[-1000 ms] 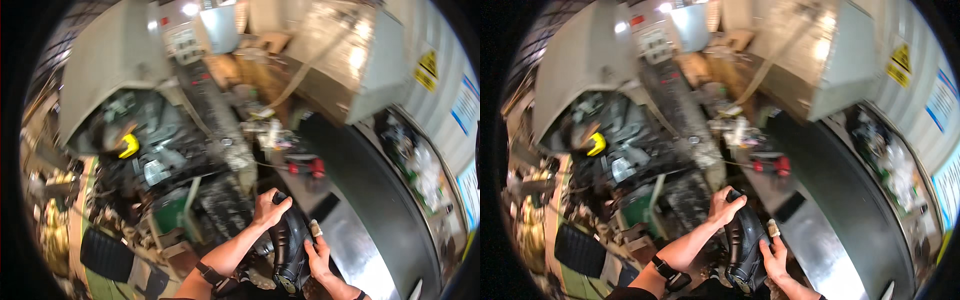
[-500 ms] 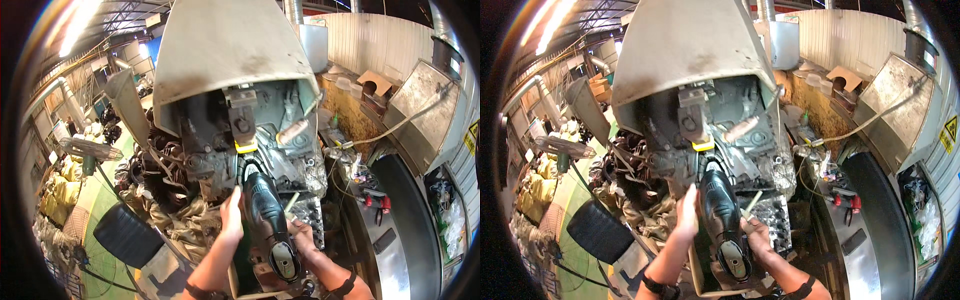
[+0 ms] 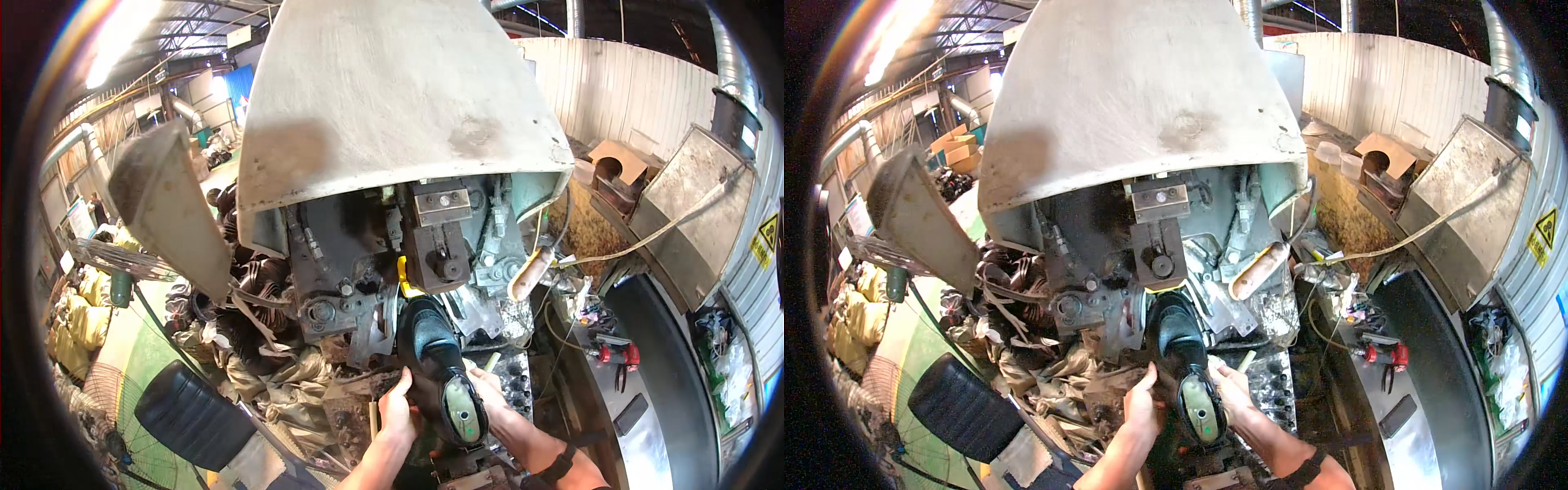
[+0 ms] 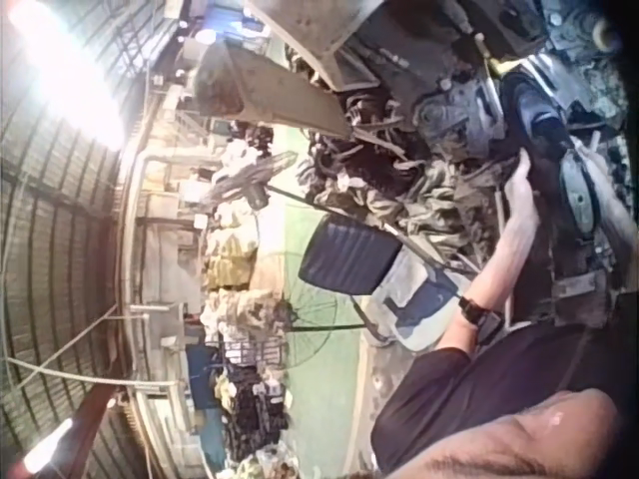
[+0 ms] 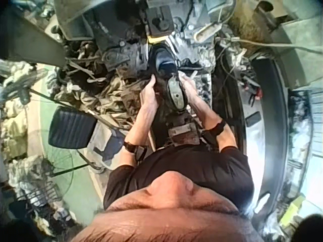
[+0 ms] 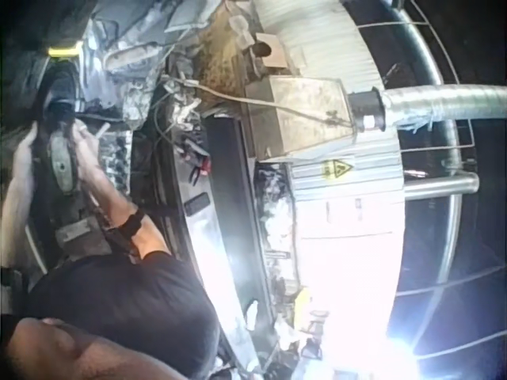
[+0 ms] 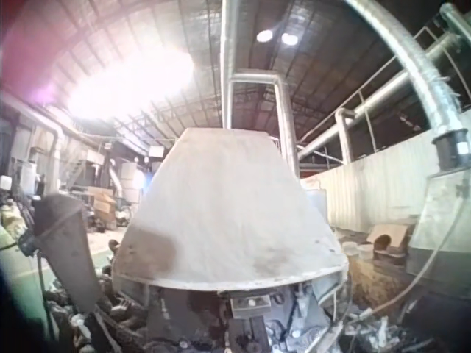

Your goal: Using a machine to shape and attach the upper part of a shoe to the last.

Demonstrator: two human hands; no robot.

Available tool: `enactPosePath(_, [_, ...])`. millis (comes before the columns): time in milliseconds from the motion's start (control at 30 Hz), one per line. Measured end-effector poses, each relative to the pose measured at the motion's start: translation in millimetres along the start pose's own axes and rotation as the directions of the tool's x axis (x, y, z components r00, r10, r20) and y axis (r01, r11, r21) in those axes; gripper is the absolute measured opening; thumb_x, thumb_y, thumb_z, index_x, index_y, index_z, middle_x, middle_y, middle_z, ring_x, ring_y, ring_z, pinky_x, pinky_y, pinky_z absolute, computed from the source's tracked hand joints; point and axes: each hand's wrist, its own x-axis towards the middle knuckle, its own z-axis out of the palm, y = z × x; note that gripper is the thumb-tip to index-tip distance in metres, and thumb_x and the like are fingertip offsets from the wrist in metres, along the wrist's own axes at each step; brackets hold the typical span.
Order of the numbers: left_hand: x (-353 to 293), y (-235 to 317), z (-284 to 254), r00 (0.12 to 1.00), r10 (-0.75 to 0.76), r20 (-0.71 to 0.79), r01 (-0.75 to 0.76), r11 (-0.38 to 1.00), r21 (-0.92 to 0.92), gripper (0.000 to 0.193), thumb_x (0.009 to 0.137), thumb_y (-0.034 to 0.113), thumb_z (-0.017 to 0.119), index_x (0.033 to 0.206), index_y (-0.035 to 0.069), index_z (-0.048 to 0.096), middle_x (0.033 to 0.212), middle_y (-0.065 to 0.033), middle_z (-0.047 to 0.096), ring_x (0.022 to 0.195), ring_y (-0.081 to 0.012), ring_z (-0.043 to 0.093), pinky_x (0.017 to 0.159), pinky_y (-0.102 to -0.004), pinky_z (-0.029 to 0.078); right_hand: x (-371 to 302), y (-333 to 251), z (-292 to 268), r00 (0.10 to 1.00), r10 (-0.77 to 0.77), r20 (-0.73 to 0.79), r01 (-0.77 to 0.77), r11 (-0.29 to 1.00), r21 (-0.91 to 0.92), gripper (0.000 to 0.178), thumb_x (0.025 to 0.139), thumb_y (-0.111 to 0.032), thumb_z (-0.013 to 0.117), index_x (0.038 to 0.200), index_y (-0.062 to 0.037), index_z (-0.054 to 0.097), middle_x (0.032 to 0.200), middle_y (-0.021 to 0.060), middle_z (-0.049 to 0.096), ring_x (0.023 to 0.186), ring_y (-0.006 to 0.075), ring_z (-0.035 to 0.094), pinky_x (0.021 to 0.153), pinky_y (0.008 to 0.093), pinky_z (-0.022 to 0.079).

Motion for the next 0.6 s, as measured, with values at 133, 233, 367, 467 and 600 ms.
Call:
enactPosePath(133, [9.2, -0.6, -0.8, 0.999, -0.012, -0.053, 0.014, 0.999, 0.033, 0.030, 0.096, 0.029, 0.066, 0.112, 0.004, 0.068, 0.104, -0.0095, 0.071, 0.092, -0.0246, 0.066, 0.084, -0.0395, 0.051, 2.8, -11.0, 4.9, 0.994, 0.095, -0.061, -0.096, 0.995, -0.006, 0.020, 0.096, -0.014, 0.067, 0.111, -0.0011, 0.066, 0.089, 0.0027, 0.069, 0.067, 0.0103, 0.064, 0.058, 0.0278, 0.053])
enactPosePath(233, [3.3, -4.8, 14.0, 0.992, 0.016, -0.126, -0.016, 1.000, 0.005, 0.029, 0.098, 0.028, 0.064, 0.103, -0.001, 0.068, 0.099, -0.0099, 0.070, 0.088, -0.0220, 0.066, 0.080, -0.0349, 0.051, 4.9, -14.9, 5.9, 0.997, 0.056, -0.049, -0.059, 0.995, -0.075, 0.024, 0.096, -0.017, 0.066, 0.115, -0.0022, 0.065, 0.092, 0.0022, 0.069, 0.073, 0.0088, 0.064, 0.062, 0.0250, 0.052])
enactPosePath(367, [23.0, -24.6, 13.2, 0.951, 0.199, -0.237, -0.164, 0.973, 0.161, 0.034, 0.100, 0.029, 0.061, 0.103, -0.004, 0.067, 0.099, -0.0088, 0.069, 0.086, -0.0181, 0.063, 0.078, -0.0328, 0.049, 36.4, 10.7, -17.0, 0.999, 0.035, -0.005, -0.035, 0.999, -0.002, 0.026, 0.097, -0.010, 0.065, 0.121, 0.0004, 0.061, 0.100, 0.0075, 0.071, 0.078, 0.0126, 0.067, 0.067, 0.0272, 0.056])
enactPosePath(467, [39.7, -36.0, 7.9, 0.934, 0.240, -0.265, -0.226, 0.971, 0.082, 0.034, 0.101, 0.030, 0.060, 0.098, -0.003, 0.069, 0.094, -0.0048, 0.069, 0.082, -0.0136, 0.059, 0.074, -0.0281, 0.046, 46.2, 18.5, -16.5, 1.000, 0.022, 0.015, -0.023, 0.999, 0.044, 0.028, 0.097, -0.010, 0.066, 0.122, 0.0005, 0.060, 0.104, 0.0081, 0.071, 0.082, 0.0135, 0.068, 0.070, 0.0279, 0.057])
enactPosePath(600, [72.8, -65.9, -22.5, 0.837, 0.511, -0.195, -0.459, 0.850, 0.258, 0.031, 0.100, 0.030, 0.063, 0.089, 0.002, 0.072, 0.085, 0.0041, 0.065, 0.075, -0.0054, 0.049, 0.069, -0.0232, 0.040, 61.5, 38.3, -34.7, 0.987, -0.142, 0.077, 0.139, 0.990, 0.035, 0.030, 0.097, -0.006, 0.064, 0.125, 0.0003, 0.059, 0.111, 0.0063, 0.068, 0.092, 0.0120, 0.066, 0.081, 0.0263, 0.055])
